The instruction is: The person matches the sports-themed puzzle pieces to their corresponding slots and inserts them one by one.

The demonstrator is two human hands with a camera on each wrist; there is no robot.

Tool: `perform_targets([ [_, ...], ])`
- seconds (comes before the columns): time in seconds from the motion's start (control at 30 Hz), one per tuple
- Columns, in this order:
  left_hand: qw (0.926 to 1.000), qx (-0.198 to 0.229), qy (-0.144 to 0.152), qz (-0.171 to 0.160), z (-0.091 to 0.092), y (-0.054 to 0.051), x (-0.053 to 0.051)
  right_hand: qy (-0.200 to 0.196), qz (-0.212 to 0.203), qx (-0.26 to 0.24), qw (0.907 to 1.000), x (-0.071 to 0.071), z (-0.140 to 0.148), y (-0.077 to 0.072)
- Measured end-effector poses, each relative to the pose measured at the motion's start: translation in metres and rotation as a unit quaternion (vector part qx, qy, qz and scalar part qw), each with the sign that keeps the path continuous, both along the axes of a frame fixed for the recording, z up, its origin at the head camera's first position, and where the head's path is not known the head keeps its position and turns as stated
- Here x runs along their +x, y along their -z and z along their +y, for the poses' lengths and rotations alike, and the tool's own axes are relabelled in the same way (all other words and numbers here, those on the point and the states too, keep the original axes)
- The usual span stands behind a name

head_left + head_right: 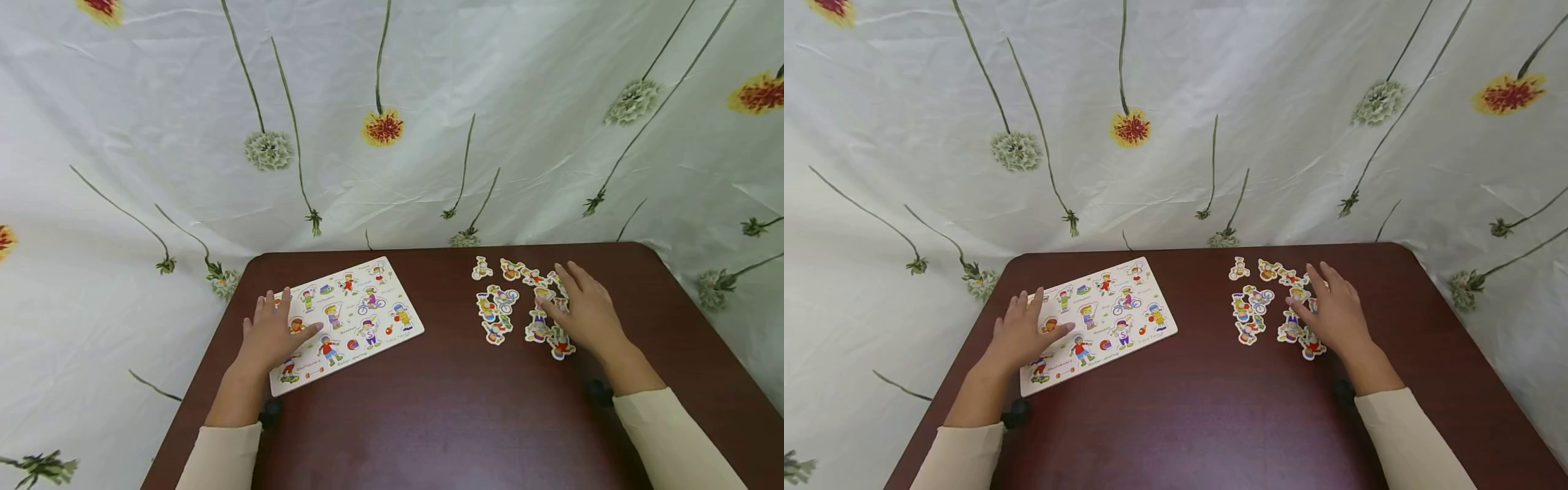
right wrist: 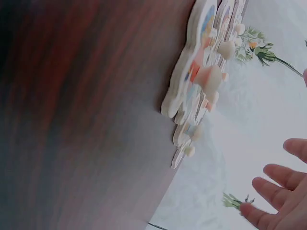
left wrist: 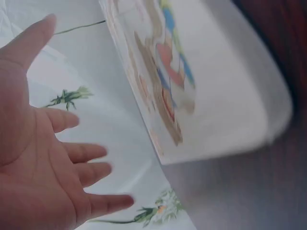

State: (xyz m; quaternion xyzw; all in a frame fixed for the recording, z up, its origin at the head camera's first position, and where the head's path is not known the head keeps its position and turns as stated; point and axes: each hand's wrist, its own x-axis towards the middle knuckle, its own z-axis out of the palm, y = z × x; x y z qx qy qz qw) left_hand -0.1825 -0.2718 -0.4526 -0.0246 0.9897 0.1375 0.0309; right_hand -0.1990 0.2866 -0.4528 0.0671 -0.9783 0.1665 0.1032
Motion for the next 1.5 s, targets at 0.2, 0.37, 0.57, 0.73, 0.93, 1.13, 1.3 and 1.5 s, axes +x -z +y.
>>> perform_targets([
  [0.2,0.9982,-0.006,0.000,-0.060,-0.012,-0.003,0.007,-0.021,0.007,-0.008,0.9997,0.000,-0.003,-0.003],
  [0.37,0.9938,0.013,0.004,-0.110,-0.019,-0.006,0.017,-0.034,-0.016,-0.007,0.9993,0.002,-0.003,-0.003],
  [0.57,0.9901,0.030,0.017,-0.136,-0.023,-0.008,0.032,-0.039,-0.042,-0.005,0.9983,0.005,-0.006,-0.002],
  [0.73,0.9899,0.027,0.030,-0.136,-0.024,-0.007,0.041,-0.064,-0.032,-0.004,0.9975,0.007,-0.006,0.001],
  [0.93,0.9909,0.006,0.053,-0.123,-0.025,-0.006,0.046,-0.087,-0.006,-0.010,0.9961,0.010,-0.005,0.004],
  [1.13,0.9905,0.002,0.064,-0.122,-0.024,-0.003,0.046,-0.121,0.034,-0.013,0.9919,0.010,-0.010,0.007],
  [1.3,0.9896,0.016,0.067,-0.127,-0.019,-0.001,0.044,-0.141,0.003,-0.007,0.9899,0.009,-0.018,0.008],
  [1.5,0.9893,0.014,0.074,-0.125,-0.006,0.002,0.037,-0.172,-0.013,-0.007,0.9850,0.011,-0.030,0.009],
])
